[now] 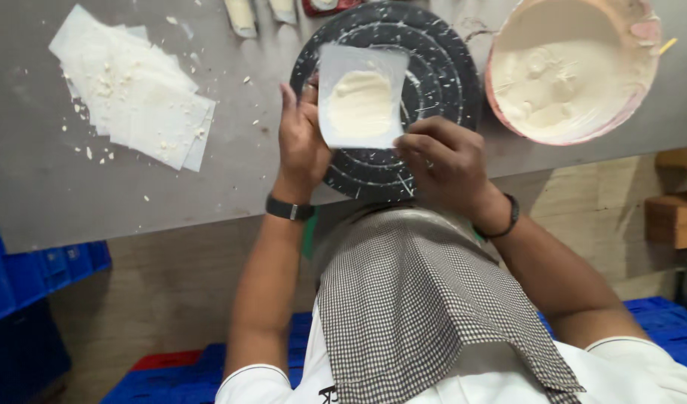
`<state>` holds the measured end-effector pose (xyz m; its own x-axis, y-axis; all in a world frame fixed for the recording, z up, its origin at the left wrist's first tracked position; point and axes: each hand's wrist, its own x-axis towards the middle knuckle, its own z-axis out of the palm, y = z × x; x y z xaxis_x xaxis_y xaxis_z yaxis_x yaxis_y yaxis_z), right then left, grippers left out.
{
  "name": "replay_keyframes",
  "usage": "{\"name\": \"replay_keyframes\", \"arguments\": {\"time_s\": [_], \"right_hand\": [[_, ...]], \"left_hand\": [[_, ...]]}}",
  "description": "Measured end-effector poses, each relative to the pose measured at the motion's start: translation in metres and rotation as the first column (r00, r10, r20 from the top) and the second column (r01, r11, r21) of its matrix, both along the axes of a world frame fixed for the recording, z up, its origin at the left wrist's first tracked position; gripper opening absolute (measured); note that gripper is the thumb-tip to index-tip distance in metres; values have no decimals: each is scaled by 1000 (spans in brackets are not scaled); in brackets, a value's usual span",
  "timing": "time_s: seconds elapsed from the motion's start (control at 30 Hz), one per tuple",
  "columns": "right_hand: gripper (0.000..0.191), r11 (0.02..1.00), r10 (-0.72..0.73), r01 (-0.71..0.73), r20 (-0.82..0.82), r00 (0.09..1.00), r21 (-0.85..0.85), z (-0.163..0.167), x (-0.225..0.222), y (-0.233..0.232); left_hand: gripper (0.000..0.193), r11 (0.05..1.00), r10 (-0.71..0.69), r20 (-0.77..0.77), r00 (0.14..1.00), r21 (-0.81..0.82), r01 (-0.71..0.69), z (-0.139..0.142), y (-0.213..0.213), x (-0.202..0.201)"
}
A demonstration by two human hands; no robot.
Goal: The person holds a small paper sheet on a black round tray and uses a wooden stick to scoop a thick white paste from a bowl and spread it over the paper. They finish each sheet, set it aside with completed sheets, take a new paper, and repeat the spreading on several sheets.
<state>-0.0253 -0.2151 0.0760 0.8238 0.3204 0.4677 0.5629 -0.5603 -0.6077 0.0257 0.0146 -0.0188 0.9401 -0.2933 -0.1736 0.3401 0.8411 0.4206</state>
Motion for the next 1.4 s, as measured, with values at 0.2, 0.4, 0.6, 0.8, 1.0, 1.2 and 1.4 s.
{"name": "replay_keyframes", "arguments": {"time_s": [0.2, 0.4, 0.6, 0.8, 1.0, 1.2, 1.4], "right_hand": [[33, 971, 222, -215, 57, 973, -103, 25, 0, 57], [30, 989, -146, 150, -250, 957, -6, 40, 26, 33], [16, 990, 23, -20, 21, 1000, -141, 31, 20, 20], [31, 966, 103, -94, 24, 994, -240, 44, 14, 1], [32, 954, 82, -71, 26, 996, -291, 49, 13, -1], [12, 967, 0, -10, -39, 999, -253, 39, 20, -4], [12, 948, -155, 137, -41, 987, -286, 19, 50, -36]], "left_hand": [[84, 765, 146, 507, 849, 487, -422, -36, -27, -50], [68, 374, -117, 578, 808, 779, -503, -50, -22, -65], [53, 932, 236, 6, 972, 282, -229, -29, -57, -50], [68, 819, 267, -39, 963, 535, -206, -9, -76, -42], [67, 782, 317, -110, 942, 592, -194, -7, -92, -41], [65, 784, 252, 17, 968, 582, -214, 3, -84, -35], [32, 350, 186, 411, 892, 821, -451, 17, -33, -18]]}}
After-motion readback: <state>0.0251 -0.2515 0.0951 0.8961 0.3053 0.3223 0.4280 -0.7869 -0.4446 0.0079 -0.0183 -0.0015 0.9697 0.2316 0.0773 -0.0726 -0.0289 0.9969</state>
